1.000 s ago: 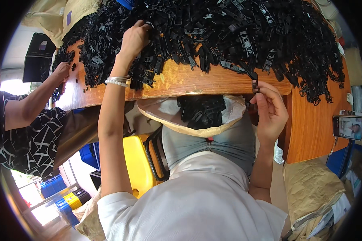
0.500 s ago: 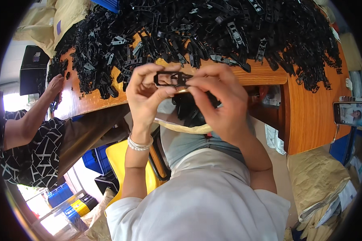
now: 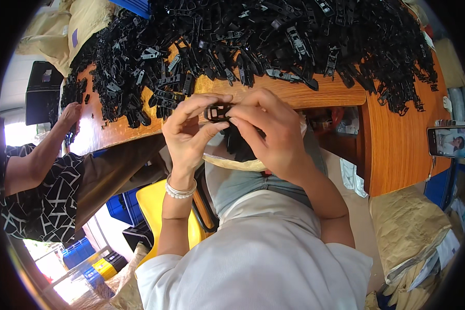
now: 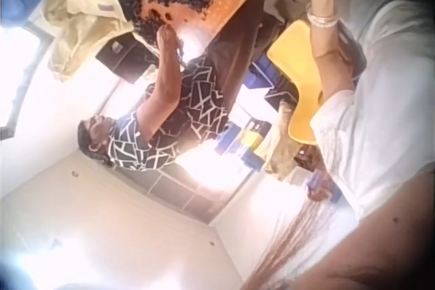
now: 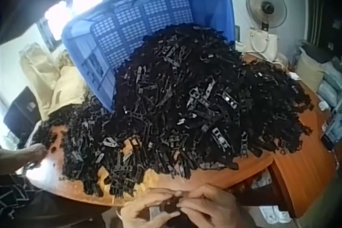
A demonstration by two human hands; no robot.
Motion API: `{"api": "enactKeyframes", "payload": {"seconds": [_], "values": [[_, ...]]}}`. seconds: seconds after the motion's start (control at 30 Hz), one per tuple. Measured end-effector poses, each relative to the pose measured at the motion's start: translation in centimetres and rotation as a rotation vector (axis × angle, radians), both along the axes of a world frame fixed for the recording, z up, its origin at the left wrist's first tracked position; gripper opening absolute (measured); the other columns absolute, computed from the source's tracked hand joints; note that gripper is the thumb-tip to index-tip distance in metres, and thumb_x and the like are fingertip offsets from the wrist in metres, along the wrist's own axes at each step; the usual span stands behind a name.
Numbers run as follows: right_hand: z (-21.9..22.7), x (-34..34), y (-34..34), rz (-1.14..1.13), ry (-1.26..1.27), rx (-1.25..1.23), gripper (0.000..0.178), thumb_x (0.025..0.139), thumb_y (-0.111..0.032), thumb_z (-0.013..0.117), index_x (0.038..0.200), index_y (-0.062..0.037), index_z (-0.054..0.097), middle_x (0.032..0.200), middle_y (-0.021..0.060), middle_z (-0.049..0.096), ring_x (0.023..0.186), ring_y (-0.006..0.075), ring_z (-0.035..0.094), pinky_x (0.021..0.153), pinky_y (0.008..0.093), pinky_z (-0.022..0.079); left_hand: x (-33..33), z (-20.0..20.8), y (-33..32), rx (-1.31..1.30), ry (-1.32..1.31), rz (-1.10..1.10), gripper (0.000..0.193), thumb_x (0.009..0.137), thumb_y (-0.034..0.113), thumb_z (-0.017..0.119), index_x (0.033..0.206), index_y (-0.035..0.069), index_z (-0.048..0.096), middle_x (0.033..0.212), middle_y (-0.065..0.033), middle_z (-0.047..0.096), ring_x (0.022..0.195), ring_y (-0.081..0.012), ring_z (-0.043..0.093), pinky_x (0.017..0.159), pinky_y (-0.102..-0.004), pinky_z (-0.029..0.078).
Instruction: Assembling and inspecting small black plastic components and placing them into a collection bag.
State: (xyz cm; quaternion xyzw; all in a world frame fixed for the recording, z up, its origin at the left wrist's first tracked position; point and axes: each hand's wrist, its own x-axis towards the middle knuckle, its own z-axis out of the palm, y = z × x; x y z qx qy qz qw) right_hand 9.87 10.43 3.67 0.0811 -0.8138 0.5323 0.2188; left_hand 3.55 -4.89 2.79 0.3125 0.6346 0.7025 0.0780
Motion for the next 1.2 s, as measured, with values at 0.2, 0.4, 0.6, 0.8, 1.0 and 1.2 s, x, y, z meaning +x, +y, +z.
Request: {"api": "enactKeyframes", "payload": {"seconds": [0.2, 0.4, 0.6, 0.8, 1.0, 1.2], "values": [[-1.6, 0.5, -0.1, 0.111, -0.106, -0.201, 0.012, 0.077, 0.006, 0.052, 0.088, 0.0042, 0.058, 0.082, 0.0070, 0.052, 0.070, 0.0145, 0.052, 0.061, 0.0234, 0.041, 0.4, 0.2, 0.5, -0.235, 0.199, 0.100, 0.029, 0.065, -0.004, 0.066, 0.094, 0.000, 0.060, 0.090, -0.0103, 0.060, 0.078, -0.0200, 0.057, 0.065, -0.0276, 0.047], [-2.8, 1.4, 1.3, 0.057, -0.331, -0.594, 0.013, 0.084, -0.003, 0.052, 0.087, 0.0078, 0.057, 0.088, 0.0044, 0.053, 0.067, 0.0091, 0.047, 0.058, 0.0203, 0.037, 0.6, -0.8, 2.2, -0.400, 0.708, 0.129, 0.029, 0.066, 0.008, 0.068, 0.092, 0.000, 0.059, 0.081, -0.0125, 0.057, 0.072, -0.0266, 0.055, 0.062, -0.0323, 0.045], [-3.6, 2.1, 2.7, -0.192, -0.332, -0.549, 0.017, 0.081, -0.007, 0.058, 0.089, 0.0083, 0.061, 0.086, 0.0056, 0.056, 0.064, 0.0086, 0.046, 0.056, 0.0206, 0.037, -5.8, -2.0, 2.8, -0.650, 0.694, 0.289, 0.015, 0.072, 0.005, 0.062, 0.086, 0.001, 0.059, 0.079, -0.0101, 0.050, 0.068, -0.0264, 0.054, 0.053, -0.0334, 0.044], [-3.8, 2.5, 3.3, -0.260, -0.388, -0.679, 0.018, 0.080, -0.006, 0.058, 0.092, 0.0063, 0.062, 0.082, 0.0083, 0.060, 0.070, 0.0103, 0.052, 0.063, 0.0204, 0.041, -7.1, -2.5, 4.0, -0.734, 0.772, 0.221, 0.025, 0.065, 0.002, 0.062, 0.089, 0.002, 0.058, 0.079, -0.0108, 0.047, 0.071, -0.0266, 0.054, 0.054, -0.0341, 0.045], [-5.0, 2.3, 3.8, -0.302, -0.321, -0.626, 0.017, 0.081, -0.006, 0.057, 0.093, 0.0054, 0.062, 0.086, 0.0047, 0.057, 0.071, 0.0106, 0.054, 0.064, 0.0208, 0.042, -6.2, -2.9, 4.2, -0.826, 0.797, 0.172, 0.026, 0.060, 0.000, 0.061, 0.086, 0.002, 0.056, 0.082, -0.0123, 0.047, 0.076, -0.0264, 0.053, 0.056, -0.0340, 0.046], [-5.4, 2.7, 4.0, -0.326, -0.333, -0.624, 0.017, 0.080, -0.007, 0.060, 0.092, 0.0049, 0.062, 0.084, 0.0041, 0.058, 0.071, 0.0088, 0.053, 0.063, 0.0201, 0.042, -7.3, -2.5, 3.9, -0.819, 0.919, 0.038, 0.026, 0.065, 0.004, 0.065, 0.089, 0.003, 0.055, 0.078, -0.0087, 0.047, 0.065, -0.0252, 0.054, 0.055, -0.0338, 0.046]]}}
